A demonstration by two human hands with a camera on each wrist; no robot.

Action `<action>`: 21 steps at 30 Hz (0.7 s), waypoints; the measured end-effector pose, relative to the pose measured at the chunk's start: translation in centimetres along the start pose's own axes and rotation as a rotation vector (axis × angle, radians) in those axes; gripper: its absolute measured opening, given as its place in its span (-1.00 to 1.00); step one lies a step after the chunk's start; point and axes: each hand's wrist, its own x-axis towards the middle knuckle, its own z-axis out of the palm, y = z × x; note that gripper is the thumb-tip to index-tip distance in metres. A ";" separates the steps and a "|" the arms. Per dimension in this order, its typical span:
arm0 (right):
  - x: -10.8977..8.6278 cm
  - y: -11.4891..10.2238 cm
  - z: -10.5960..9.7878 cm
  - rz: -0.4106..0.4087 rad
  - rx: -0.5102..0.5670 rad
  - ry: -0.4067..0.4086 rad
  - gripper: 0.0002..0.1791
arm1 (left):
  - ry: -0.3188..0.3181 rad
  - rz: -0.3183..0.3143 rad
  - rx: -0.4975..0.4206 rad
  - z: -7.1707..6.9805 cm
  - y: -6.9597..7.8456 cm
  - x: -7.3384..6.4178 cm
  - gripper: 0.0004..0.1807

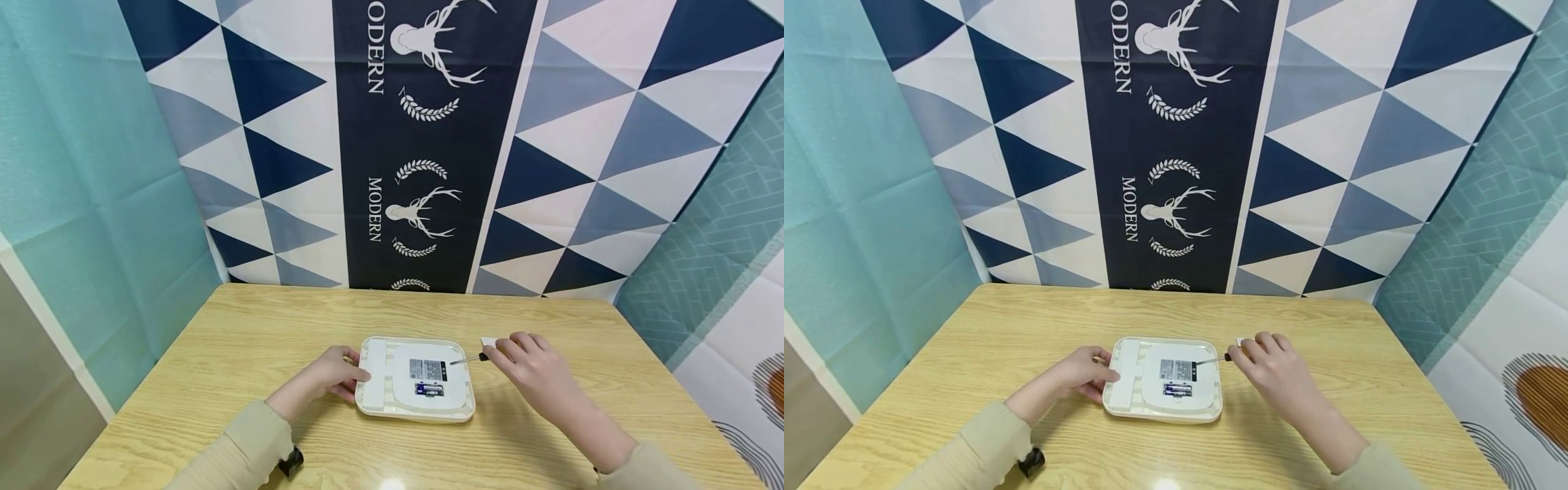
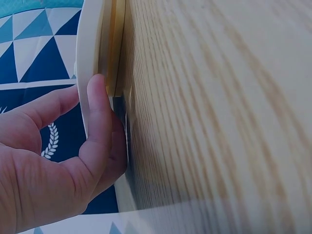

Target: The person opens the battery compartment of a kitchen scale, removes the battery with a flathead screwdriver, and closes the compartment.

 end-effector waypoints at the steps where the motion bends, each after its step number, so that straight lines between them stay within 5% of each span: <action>1: 0.0 -0.1 0.0 -0.006 0.006 0.014 -0.41 | 0.000 0.000 0.000 0.0 0.0 0.0 -0.49; 8: 0.1 -0.8 0.5 -0.049 0.044 0.120 -0.59 | -0.003 0.004 -0.003 0.0 -0.1 0.0 -0.49; 21: -0.3 -1.6 1.1 -0.118 0.005 0.022 -0.61 | -0.021 0.016 -0.013 0.0 -0.1 0.0 -0.49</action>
